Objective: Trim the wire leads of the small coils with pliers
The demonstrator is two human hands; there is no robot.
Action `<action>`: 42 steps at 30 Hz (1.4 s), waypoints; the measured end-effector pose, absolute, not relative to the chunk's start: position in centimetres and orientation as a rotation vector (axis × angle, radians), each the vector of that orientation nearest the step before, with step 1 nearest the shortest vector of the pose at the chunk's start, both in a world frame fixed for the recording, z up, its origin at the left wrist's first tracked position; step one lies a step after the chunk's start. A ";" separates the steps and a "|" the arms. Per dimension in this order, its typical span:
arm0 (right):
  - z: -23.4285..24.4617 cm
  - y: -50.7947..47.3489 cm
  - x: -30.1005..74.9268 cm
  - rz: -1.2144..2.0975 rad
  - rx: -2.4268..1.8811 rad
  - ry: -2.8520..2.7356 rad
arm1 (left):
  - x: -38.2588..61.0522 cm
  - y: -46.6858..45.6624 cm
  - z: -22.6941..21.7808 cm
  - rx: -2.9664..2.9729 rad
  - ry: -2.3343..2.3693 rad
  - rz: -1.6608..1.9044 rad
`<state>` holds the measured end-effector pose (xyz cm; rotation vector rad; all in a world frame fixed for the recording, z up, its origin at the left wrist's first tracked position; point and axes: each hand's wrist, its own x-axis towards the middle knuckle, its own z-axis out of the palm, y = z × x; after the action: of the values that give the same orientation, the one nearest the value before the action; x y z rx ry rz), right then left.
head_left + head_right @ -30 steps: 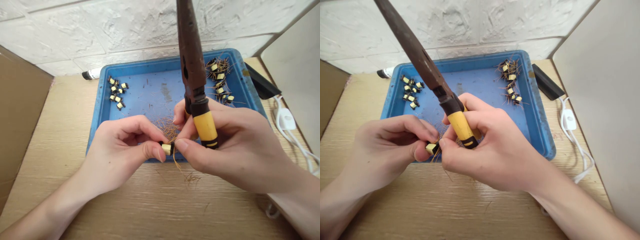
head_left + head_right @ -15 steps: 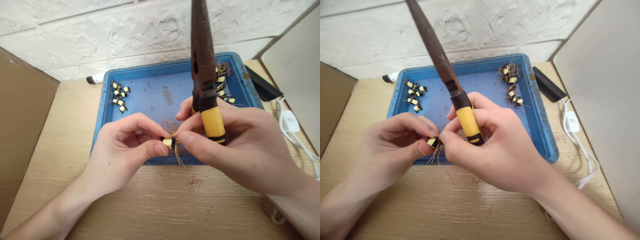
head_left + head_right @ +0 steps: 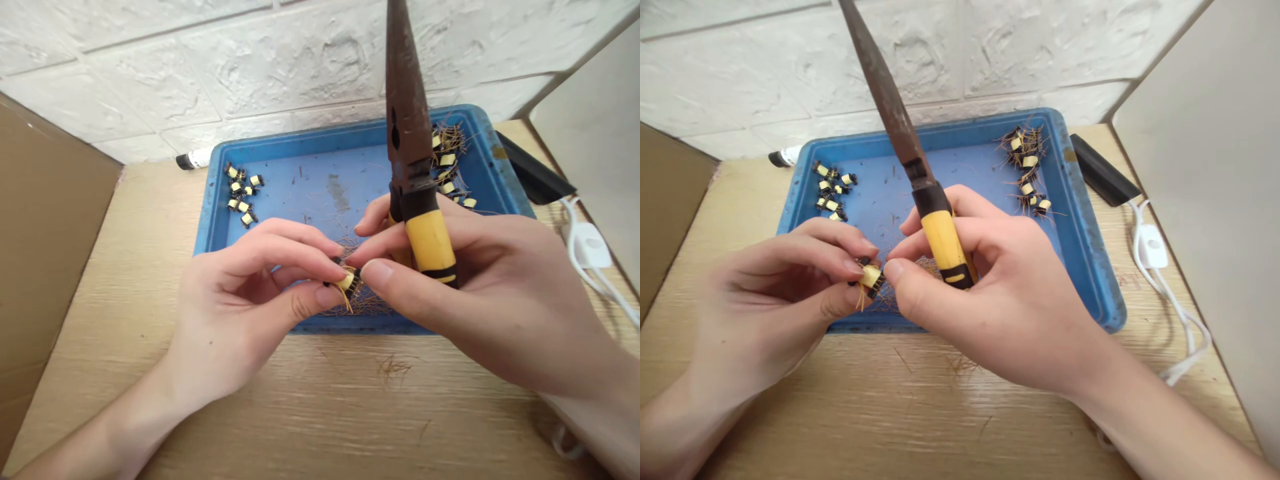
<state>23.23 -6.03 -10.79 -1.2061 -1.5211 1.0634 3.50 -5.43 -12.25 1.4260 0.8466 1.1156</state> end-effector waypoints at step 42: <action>-10.9 -6.3 23.6 0.948 -1.209 -1.632 | 3.5 -5.3 -12.4 1.445 0.775 1.127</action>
<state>23.62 -6.33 -10.88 -1.2086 -1.6316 0.9475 3.54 -5.31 -12.41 1.4450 0.7748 1.1266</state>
